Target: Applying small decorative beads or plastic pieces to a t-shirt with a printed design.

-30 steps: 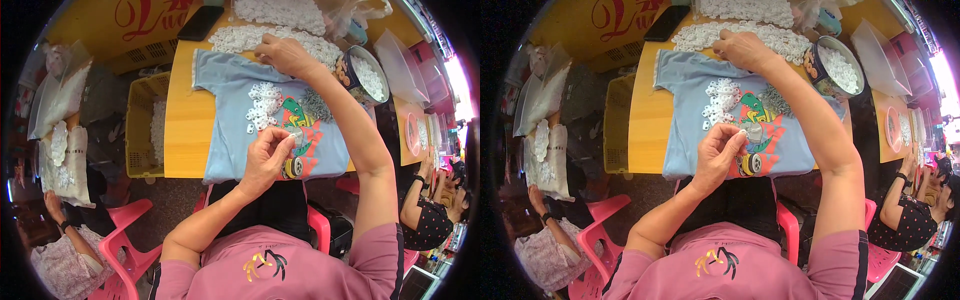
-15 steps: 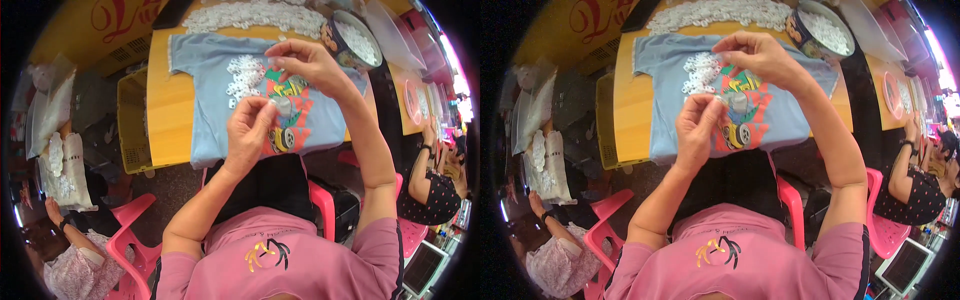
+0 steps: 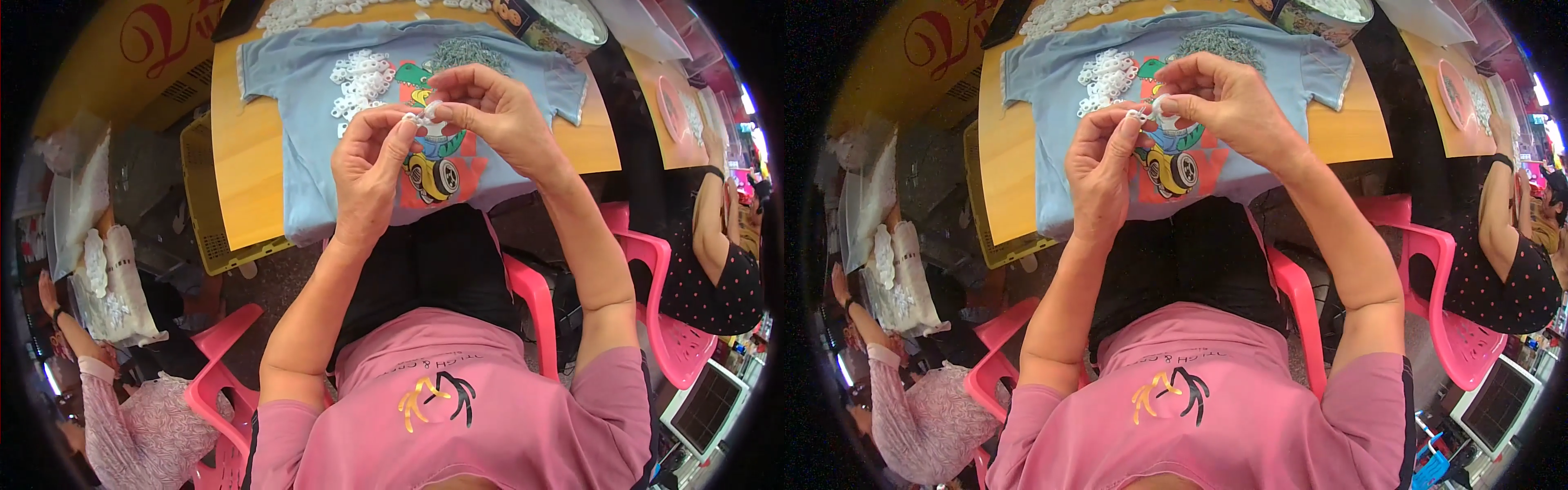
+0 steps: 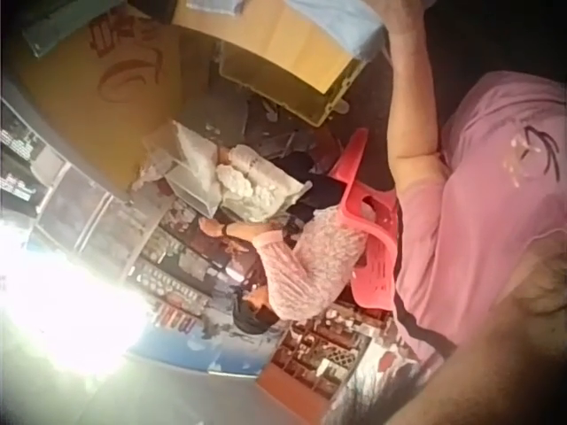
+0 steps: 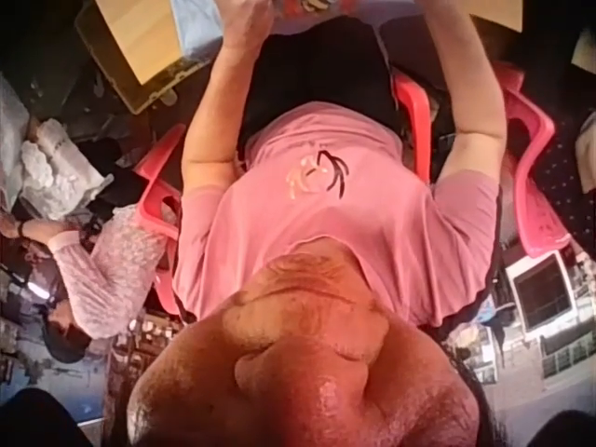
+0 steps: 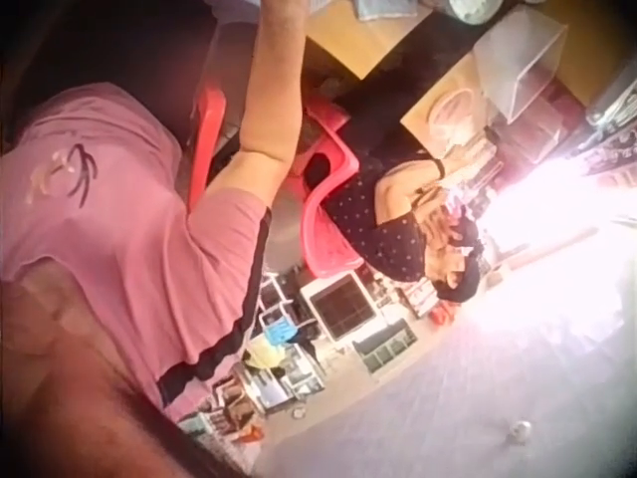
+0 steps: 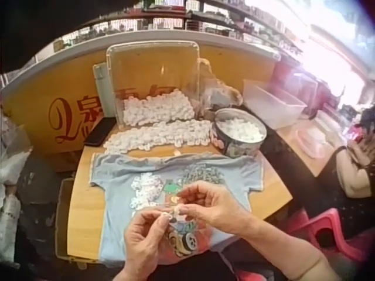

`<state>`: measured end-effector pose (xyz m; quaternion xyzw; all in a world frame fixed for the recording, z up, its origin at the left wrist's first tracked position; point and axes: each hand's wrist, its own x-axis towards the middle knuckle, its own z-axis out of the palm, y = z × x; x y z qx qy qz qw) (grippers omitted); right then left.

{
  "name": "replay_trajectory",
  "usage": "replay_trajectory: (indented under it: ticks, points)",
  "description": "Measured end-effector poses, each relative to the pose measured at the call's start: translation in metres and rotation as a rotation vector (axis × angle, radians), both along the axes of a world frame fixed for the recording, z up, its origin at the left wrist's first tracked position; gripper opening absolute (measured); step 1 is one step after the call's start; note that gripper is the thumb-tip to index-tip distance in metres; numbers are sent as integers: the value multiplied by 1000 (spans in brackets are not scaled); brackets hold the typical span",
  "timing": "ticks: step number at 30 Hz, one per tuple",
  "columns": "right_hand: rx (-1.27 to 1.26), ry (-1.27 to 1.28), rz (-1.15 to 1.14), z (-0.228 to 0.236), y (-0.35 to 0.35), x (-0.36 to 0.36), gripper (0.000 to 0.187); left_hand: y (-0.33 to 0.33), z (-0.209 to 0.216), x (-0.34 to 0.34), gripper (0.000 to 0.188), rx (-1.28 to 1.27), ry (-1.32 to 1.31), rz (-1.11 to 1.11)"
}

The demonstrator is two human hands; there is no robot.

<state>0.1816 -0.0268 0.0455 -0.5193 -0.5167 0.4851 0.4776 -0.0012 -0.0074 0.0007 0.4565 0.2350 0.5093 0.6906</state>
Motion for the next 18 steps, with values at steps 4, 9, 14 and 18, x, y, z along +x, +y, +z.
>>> replay_trajectory:
  ticks: [4,9,14,18]
  points:
    - [0,-31,-58,-2,-9,-9,27,-3,3,1,13,20,44,-6]
    - [66,83,-89,-13,-15,-21,26,-2,2,1,13,0,55,-27]
    - [64,75,-127,-10,-19,-18,26,-2,3,1,13,-18,55,-13]
    - [50,91,-168,-12,-24,-15,27,-1,3,2,12,-29,55,-12]
